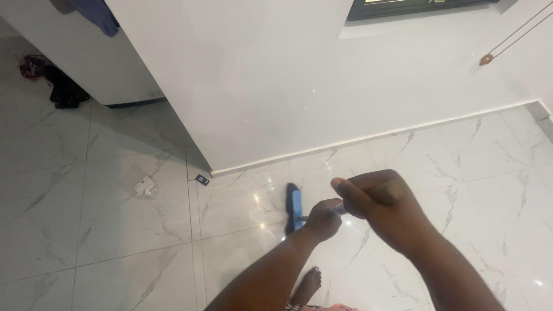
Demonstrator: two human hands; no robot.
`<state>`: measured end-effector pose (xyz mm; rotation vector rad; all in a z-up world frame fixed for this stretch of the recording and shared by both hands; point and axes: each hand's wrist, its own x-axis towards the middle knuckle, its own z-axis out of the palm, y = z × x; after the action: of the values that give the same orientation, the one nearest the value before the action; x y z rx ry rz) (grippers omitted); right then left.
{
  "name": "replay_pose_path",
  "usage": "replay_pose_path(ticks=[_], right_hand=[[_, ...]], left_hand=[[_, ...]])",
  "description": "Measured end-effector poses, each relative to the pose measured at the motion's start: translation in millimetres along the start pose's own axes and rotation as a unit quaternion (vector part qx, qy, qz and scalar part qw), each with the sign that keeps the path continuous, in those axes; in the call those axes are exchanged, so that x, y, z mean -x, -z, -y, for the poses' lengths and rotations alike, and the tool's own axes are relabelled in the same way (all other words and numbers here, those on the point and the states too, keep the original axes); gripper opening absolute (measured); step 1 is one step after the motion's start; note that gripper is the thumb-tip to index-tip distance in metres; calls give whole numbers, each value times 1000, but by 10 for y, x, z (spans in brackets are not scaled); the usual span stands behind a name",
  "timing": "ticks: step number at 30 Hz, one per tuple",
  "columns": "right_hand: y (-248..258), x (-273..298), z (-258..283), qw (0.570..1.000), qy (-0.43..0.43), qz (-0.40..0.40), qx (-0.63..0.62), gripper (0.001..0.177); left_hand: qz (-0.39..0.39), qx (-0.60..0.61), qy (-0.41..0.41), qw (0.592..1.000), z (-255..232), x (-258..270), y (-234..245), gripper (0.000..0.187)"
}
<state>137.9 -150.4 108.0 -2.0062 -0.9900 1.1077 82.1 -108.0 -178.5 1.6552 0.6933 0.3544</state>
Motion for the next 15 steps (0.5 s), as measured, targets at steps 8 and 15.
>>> replay_pose_path(ticks=[8, 15], right_hand=[[277, -178, 67, 996, 67, -44, -29, 56], [490, -338, 31, 969, 130, -7, -209, 48]], left_hand=[[-1, -22, 13, 1000, -579, -138, -14, 22], [-156, -136, 61, 977, -544, -50, 355, 15]])
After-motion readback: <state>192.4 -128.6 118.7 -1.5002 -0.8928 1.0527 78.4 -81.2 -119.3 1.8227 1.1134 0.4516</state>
